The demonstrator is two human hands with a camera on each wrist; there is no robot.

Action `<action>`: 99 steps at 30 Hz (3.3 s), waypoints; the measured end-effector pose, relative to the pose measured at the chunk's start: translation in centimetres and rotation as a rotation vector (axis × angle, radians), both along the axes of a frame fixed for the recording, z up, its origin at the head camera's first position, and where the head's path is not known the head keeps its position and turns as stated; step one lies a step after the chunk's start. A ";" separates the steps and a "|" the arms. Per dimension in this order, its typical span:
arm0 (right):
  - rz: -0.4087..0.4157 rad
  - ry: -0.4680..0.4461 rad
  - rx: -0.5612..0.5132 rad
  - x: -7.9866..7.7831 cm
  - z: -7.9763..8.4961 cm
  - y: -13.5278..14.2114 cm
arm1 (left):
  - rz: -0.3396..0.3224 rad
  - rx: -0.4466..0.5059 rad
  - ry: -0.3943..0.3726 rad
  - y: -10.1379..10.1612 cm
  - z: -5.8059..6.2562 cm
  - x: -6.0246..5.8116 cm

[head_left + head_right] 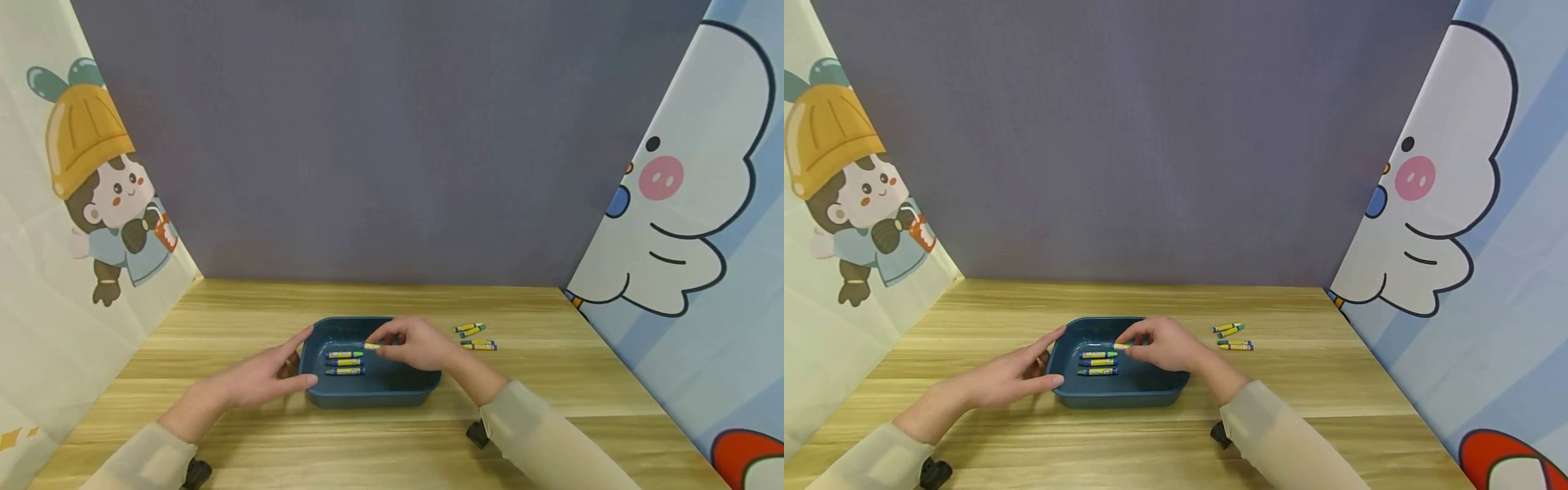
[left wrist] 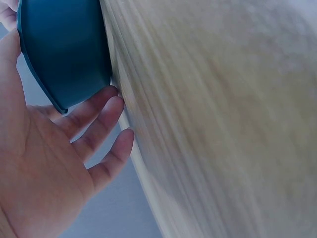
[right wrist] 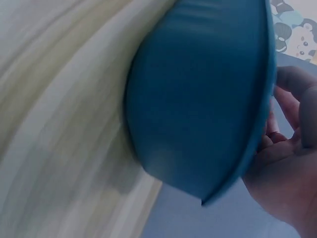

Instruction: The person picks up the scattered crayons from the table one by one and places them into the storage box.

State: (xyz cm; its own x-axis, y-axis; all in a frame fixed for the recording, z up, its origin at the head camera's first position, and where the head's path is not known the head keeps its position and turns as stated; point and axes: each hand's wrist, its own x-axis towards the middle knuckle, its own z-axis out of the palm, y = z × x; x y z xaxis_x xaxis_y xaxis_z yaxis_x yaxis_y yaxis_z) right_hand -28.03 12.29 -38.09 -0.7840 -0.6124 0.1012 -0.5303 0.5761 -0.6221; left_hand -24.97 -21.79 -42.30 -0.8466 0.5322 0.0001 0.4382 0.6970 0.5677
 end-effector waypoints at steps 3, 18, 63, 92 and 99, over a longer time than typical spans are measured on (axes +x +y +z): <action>0.008 -0.012 0.001 -0.1 -0.5 -0.9 | -0.008 0.011 0.001 -0.1 0.0 0.0; 0.005 -0.065 0.033 0.0 -2.4 -3.9 | -0.027 0.023 -0.012 -0.1 0.3 0.0; 0.080 0.026 0.138 0.0 -3.7 -4.9 | -0.001 -0.005 -0.020 -0.2 0.1 -0.1; -0.200 -0.083 -0.210 -1.3 1.0 9.3 | 0.017 -0.009 -0.023 -0.1 0.0 -0.5; -0.299 -0.135 -0.150 -1.5 -0.3 14.4 | 0.023 -0.021 -0.008 -0.1 0.1 -0.5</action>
